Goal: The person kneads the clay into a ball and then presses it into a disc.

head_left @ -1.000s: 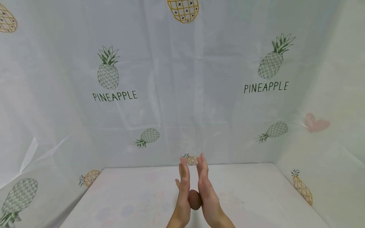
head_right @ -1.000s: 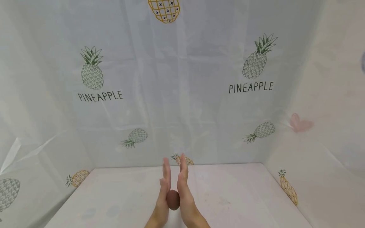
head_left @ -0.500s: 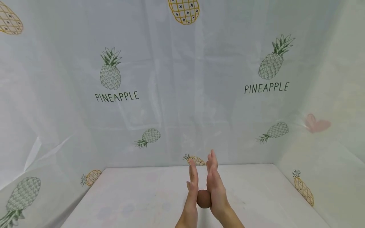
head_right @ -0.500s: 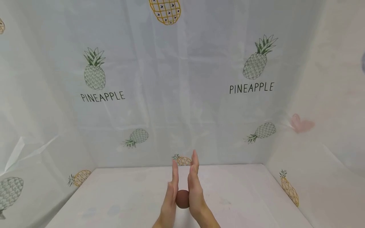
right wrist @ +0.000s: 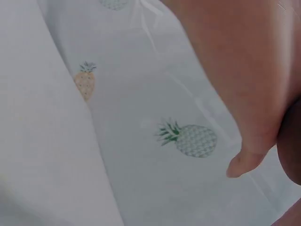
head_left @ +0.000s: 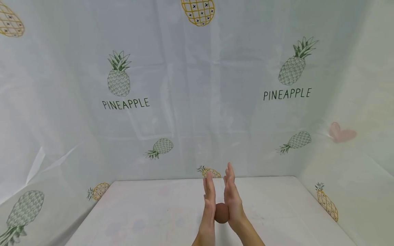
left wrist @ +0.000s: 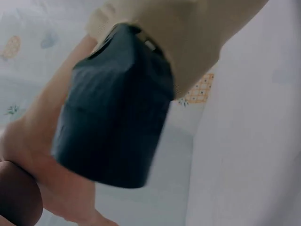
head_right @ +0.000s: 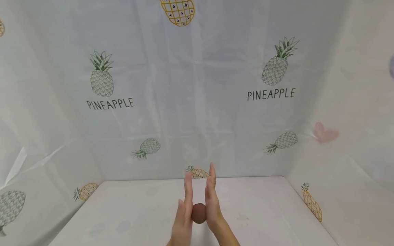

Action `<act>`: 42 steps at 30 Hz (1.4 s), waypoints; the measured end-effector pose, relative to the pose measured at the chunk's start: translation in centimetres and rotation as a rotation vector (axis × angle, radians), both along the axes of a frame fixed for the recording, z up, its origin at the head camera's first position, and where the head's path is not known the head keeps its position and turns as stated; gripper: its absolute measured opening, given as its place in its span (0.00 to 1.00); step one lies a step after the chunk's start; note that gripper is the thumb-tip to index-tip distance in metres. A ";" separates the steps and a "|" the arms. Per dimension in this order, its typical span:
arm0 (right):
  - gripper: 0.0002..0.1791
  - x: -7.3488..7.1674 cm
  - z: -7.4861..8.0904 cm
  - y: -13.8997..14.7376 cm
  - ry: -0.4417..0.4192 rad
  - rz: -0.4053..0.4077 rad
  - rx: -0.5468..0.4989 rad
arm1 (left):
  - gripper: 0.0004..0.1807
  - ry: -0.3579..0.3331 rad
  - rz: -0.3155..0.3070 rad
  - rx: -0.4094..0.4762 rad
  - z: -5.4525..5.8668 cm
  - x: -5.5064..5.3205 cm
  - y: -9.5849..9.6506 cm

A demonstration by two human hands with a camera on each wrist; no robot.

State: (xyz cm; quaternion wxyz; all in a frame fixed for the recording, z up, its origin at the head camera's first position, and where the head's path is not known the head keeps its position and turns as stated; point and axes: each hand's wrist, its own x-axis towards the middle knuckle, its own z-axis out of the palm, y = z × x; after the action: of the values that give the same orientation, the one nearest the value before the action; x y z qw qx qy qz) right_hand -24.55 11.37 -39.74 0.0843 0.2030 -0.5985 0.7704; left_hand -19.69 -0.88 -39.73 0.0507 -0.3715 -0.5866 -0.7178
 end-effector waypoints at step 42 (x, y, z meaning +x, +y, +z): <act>0.31 3.0 0.6 -3.0 0.115 0.050 0.116 | 0.31 -0.002 0.152 -0.081 -2.0 -4.2 -2.0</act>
State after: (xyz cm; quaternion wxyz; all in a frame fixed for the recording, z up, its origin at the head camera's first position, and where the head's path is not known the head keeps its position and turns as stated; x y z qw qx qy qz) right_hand -21.54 8.37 -39.17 0.0874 0.2663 -0.6312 0.7232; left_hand -23.85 -2.93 -41.77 0.0894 -0.3267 -0.6418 -0.6880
